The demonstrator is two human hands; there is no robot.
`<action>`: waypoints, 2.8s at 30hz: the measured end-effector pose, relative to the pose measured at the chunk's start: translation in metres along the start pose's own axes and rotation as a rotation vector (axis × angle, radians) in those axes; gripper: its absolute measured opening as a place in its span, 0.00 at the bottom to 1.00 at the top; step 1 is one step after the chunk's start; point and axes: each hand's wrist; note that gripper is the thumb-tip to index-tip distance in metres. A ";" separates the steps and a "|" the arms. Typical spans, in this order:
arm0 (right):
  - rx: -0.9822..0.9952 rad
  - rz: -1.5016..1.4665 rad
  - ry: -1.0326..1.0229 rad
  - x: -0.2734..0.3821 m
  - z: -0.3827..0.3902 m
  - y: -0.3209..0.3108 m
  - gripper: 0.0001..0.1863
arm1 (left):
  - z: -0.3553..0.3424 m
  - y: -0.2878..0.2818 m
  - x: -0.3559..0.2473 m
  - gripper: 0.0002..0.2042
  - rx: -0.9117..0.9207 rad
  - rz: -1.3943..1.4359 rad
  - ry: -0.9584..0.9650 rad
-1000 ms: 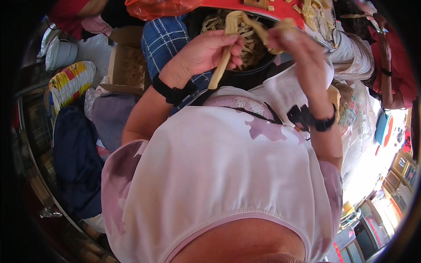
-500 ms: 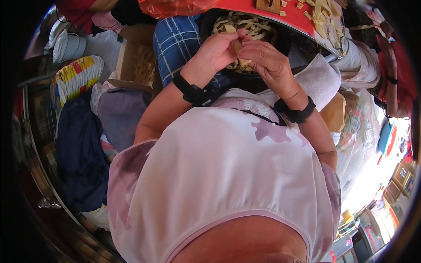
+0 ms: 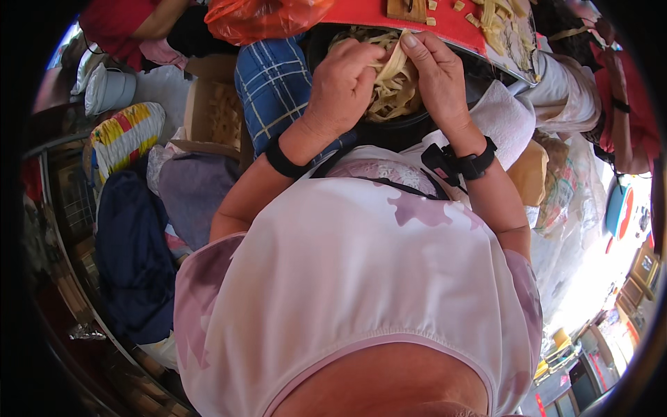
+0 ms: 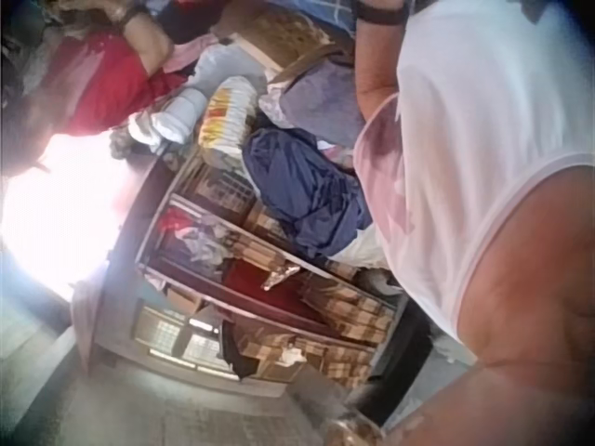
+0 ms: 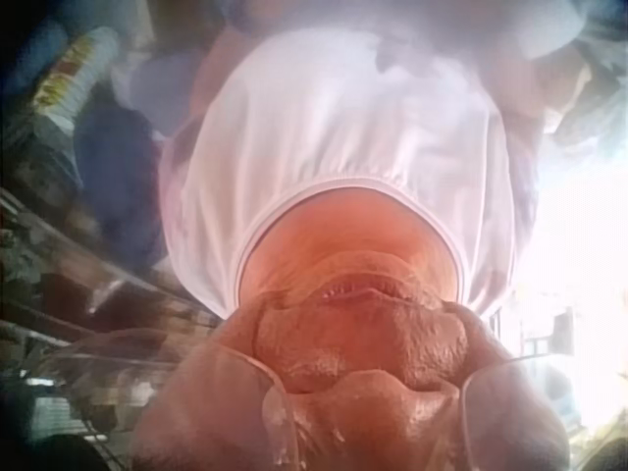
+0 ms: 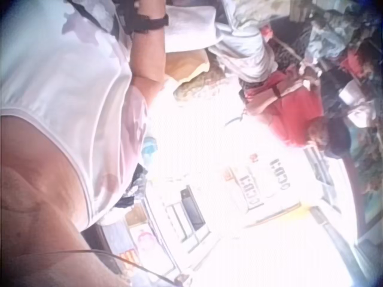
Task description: The person ties pieces of dried bean curd skin into knots by hand, picking them from a tray and placing the finished knots into a bowl.
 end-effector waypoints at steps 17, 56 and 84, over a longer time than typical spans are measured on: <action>0.028 0.982 -0.359 0.017 0.019 -0.001 0.14 | -0.003 -0.010 -0.014 0.08 0.208 0.734 -0.189; 0.082 -0.028 0.003 0.007 0.008 -0.009 0.05 | -0.011 -0.018 -0.038 0.21 0.181 -0.084 -0.020; 0.016 0.015 0.192 0.021 -0.036 -0.061 0.08 | -0.076 -0.011 0.038 0.10 0.375 1.043 -0.238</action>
Point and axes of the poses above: each hand's wrist, its own z-axis away from the middle knuckle, its own y-axis out of the palm, x = y × z, and after that the axes turned 14 degrees about x, right-handed
